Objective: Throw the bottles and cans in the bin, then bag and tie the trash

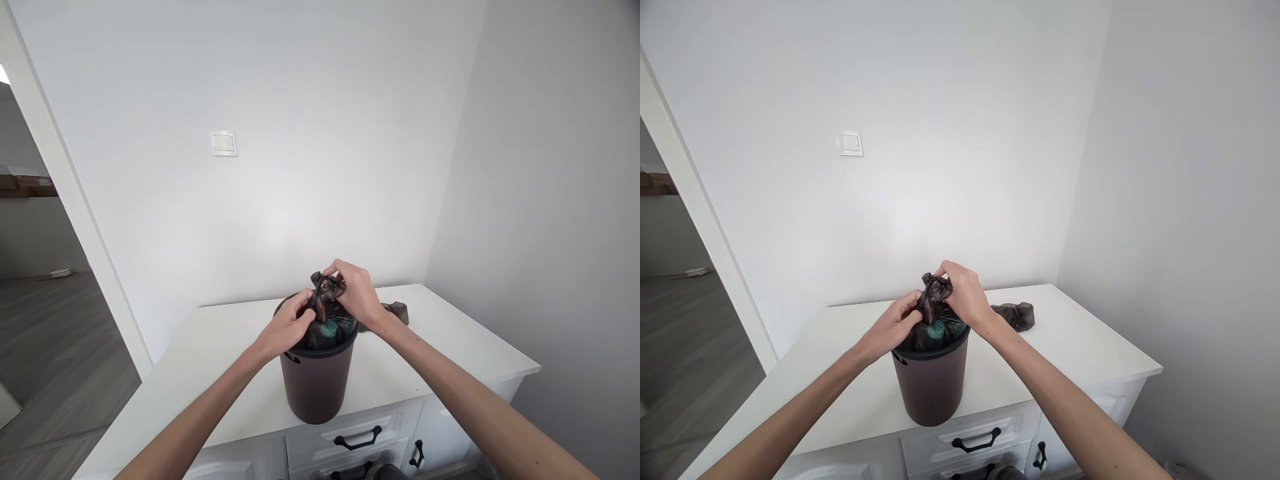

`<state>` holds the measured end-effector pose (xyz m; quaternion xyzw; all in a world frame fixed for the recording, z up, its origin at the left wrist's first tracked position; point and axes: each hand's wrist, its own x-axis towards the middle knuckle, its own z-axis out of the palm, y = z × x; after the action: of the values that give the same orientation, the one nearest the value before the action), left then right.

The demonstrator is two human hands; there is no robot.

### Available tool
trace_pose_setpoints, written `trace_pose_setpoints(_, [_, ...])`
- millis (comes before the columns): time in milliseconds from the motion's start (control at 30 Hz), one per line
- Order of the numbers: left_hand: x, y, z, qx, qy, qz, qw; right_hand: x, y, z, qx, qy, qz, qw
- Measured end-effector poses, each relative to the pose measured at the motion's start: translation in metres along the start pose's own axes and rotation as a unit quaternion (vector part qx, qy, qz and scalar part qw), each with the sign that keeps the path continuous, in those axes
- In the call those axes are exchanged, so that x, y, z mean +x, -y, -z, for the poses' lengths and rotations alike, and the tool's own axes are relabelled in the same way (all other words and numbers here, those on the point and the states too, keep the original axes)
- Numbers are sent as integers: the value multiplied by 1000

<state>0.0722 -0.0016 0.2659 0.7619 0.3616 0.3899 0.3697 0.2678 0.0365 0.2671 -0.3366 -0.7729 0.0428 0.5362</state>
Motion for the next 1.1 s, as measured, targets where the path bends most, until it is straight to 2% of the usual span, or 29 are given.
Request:
trace_pose_setpoints(67, [-2, -2, 2, 7, -20, 17, 1000, -1, 2, -10, 4, -47, 46, 998])
trace_pose_setpoints(167, [-1, -9, 8, -63, -80, 73, 992, -1, 8, -20, -15, -85, 88, 992])
trace_pose_setpoints(300, [7, -15, 9, -202, -60, 91, 973, 4, 13, -24, -105, -125, 101, 981])
trace_pose_setpoints(367, [13, -14, 7, -252, -94, 98, 958, 4, 12, -22, -120, -106, 99, 982])
trace_pose_setpoints(467, [20, -8, 3, -277, -142, 116, 943, -2, 8, -18, -98, -21, 86, 991])
trace_pose_setpoints(533, [26, -3, 3, -286, -146, 141, 936, -9, 6, -15, -76, 27, 73, 994])
trace_pose_setpoints(633, [37, 3, 3, -302, -148, 186, 923, -22, 7, -12, -50, 66, 50, 995])
trace_pose_setpoints(700, [43, 7, 3, -280, -161, 188, 927, -31, 9, -9, -36, 95, 49, 994])
trace_pose_setpoints(767, [48, 10, 3, -244, -178, 165, 939, -39, 9, -5, -20, 122, 47, 991])
trace_pose_setpoints(867, [51, 17, 7, -202, -194, 123, 952, -54, 5, 4, 11, 142, -11, 990])
trace_pose_setpoints(967, [56, 24, 15, -172, -204, 116, 957, -69, 2, 14, 28, 140, -79, 987])
trace_pose_setpoints(1100, [66, 34, 27, -141, -213, 114, 960, -90, 13, 24, 11, 110, -96, 989])
